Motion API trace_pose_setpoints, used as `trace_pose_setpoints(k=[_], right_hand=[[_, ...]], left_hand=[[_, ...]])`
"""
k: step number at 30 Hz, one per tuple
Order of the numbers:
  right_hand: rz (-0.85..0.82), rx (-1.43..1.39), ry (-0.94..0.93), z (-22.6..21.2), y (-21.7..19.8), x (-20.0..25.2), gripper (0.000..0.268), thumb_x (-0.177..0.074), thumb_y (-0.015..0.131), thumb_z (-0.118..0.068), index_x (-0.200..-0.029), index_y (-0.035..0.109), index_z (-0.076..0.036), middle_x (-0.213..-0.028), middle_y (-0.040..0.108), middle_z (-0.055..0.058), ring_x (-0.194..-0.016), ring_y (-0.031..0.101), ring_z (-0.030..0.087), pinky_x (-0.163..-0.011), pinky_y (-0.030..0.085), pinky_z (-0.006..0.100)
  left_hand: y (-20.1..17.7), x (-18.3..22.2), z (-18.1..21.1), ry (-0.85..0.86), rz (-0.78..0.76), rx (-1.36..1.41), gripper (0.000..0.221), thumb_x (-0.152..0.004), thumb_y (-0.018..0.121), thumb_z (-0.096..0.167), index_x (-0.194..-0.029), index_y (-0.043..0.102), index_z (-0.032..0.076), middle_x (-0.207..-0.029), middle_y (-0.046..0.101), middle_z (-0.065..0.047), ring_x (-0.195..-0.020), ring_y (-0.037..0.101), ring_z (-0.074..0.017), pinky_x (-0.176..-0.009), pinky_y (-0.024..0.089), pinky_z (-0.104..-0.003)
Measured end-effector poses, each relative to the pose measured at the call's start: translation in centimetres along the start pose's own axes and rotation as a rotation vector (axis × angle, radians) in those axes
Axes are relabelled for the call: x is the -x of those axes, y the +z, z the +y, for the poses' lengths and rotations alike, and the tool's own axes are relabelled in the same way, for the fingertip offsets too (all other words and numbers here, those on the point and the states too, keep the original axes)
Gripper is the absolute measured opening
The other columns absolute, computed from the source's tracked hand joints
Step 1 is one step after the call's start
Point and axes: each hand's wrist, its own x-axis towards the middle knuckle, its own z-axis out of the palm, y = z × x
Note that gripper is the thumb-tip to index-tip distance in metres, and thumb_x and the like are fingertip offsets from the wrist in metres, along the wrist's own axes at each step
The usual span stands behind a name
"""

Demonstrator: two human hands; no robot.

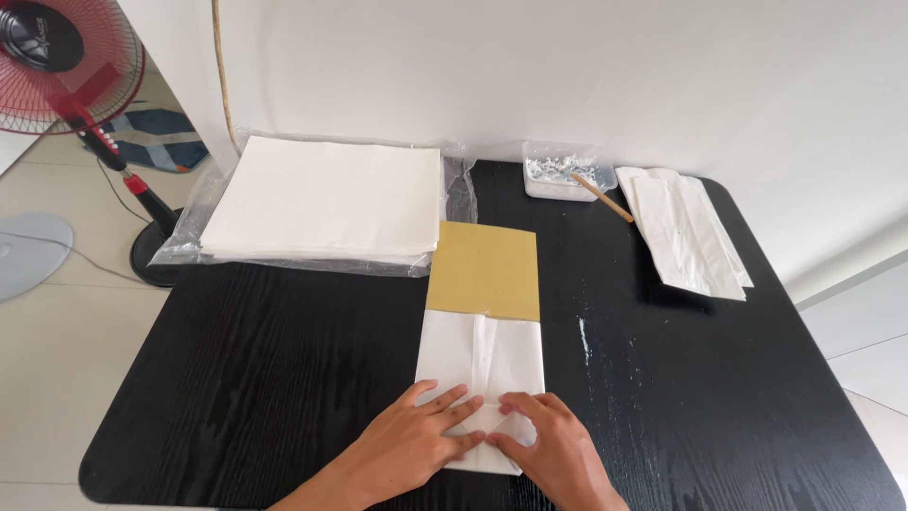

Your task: Folding a white paper sheet around a template and applying glue with a brush to create a bag.

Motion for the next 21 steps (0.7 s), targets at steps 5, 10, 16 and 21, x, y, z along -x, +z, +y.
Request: trace_pose_setpoints(k=[5,10,16,21], right_hand=[[-0.231,0.000,0.055,0.1,-2.2,-0.5,0.060,-0.080,0.089,-0.046,-0.134,0.065,-0.040,-0.133,0.064,-0.013,-0.121,0.070,0.010,-0.101,0.056,0.028],[-0.497,0.071,0.157,-1.1,-4.5,-1.3,0.069,-0.084,0.086,-0.044,-0.145,0.054,-0.044,-0.151,0.049,-0.015,-0.134,0.058,0.011,-0.113,0.050,0.026],[-0.564,0.106,0.083,-0.3,-6.2,-2.1,0.074,-0.086,0.083,-0.045,-0.150,0.047,-0.051,-0.148,0.048,-0.015,-0.132,0.058,0.008,-0.113,0.049,0.025],[0.367,-0.095,0.109,-0.4,-14.4,-5.1,0.022,-0.077,0.088,-0.037,-0.084,0.083,-0.017,-0.078,0.077,-0.004,-0.073,0.060,0.011,-0.075,0.048,0.025]], left_hand=[[-2.3,-0.6,-1.3,-0.060,-0.243,0.146,0.046,-0.106,0.045,0.042,-0.148,0.055,0.027,-0.167,0.017,-0.023,-0.154,0.013,-0.0421,-0.116,0.009,-0.061],[-4.0,-1.6,-2.1,-0.061,-0.413,0.199,0.053,-0.101,0.050,0.046,-0.152,0.048,0.032,-0.171,0.007,-0.019,-0.157,0.000,-0.0400,-0.118,0.000,-0.060],[-4.1,-2.6,-2.6,-0.060,-0.545,0.205,0.060,-0.097,0.053,0.046,-0.154,0.043,0.030,-0.171,0.008,-0.018,-0.158,-0.003,-0.0380,-0.120,-0.003,-0.059],[-2.5,-3.8,-3.2,-0.060,-0.482,0.127,0.066,-0.094,0.061,0.046,-0.154,0.045,0.024,-0.166,0.026,-0.016,-0.154,0.019,-0.0362,-0.118,0.010,-0.059]])
